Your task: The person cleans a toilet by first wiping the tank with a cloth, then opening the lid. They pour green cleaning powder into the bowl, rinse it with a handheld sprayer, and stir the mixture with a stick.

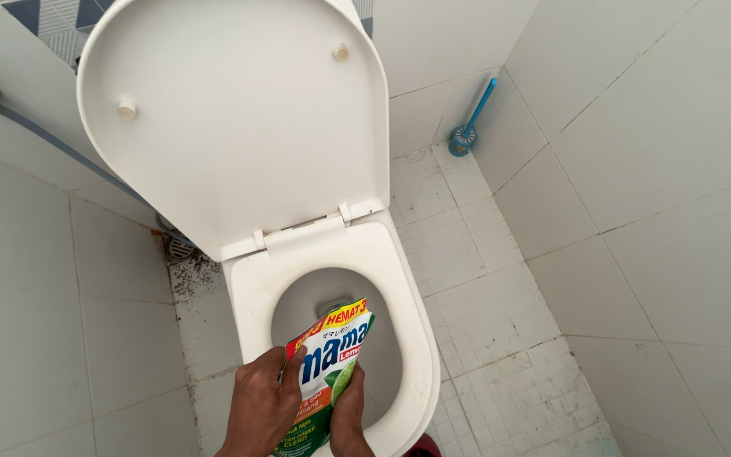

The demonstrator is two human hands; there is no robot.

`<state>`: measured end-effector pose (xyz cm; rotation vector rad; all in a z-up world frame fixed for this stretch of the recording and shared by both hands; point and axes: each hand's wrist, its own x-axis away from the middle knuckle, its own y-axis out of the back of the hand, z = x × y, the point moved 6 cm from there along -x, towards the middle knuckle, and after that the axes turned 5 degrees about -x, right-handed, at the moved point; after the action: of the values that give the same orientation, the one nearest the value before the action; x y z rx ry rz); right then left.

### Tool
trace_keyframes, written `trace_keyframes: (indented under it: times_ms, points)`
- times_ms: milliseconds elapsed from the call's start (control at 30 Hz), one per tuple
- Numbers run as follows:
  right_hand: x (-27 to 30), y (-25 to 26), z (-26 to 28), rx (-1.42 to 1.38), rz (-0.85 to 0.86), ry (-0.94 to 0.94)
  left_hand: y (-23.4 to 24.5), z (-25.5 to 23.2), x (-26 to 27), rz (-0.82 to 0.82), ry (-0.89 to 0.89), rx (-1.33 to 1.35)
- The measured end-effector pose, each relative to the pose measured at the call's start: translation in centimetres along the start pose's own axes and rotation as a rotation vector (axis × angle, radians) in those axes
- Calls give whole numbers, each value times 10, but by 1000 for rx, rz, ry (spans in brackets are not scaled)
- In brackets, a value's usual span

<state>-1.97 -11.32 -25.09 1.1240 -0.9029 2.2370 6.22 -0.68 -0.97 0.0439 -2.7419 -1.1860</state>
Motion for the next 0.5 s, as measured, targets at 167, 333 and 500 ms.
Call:
trace_keyframes:
  times_ms: [167, 333, 500]
  points:
    - [3, 3, 3, -33, 9, 25, -7, -2, -1, 19, 3, -20]
    - [6, 4, 5, -72, 22, 26, -10, -6, 0, 43, 8, -22]
    - [9, 4, 6, -135, 29, 9, -13, -11, 2, 65, 4, -14]
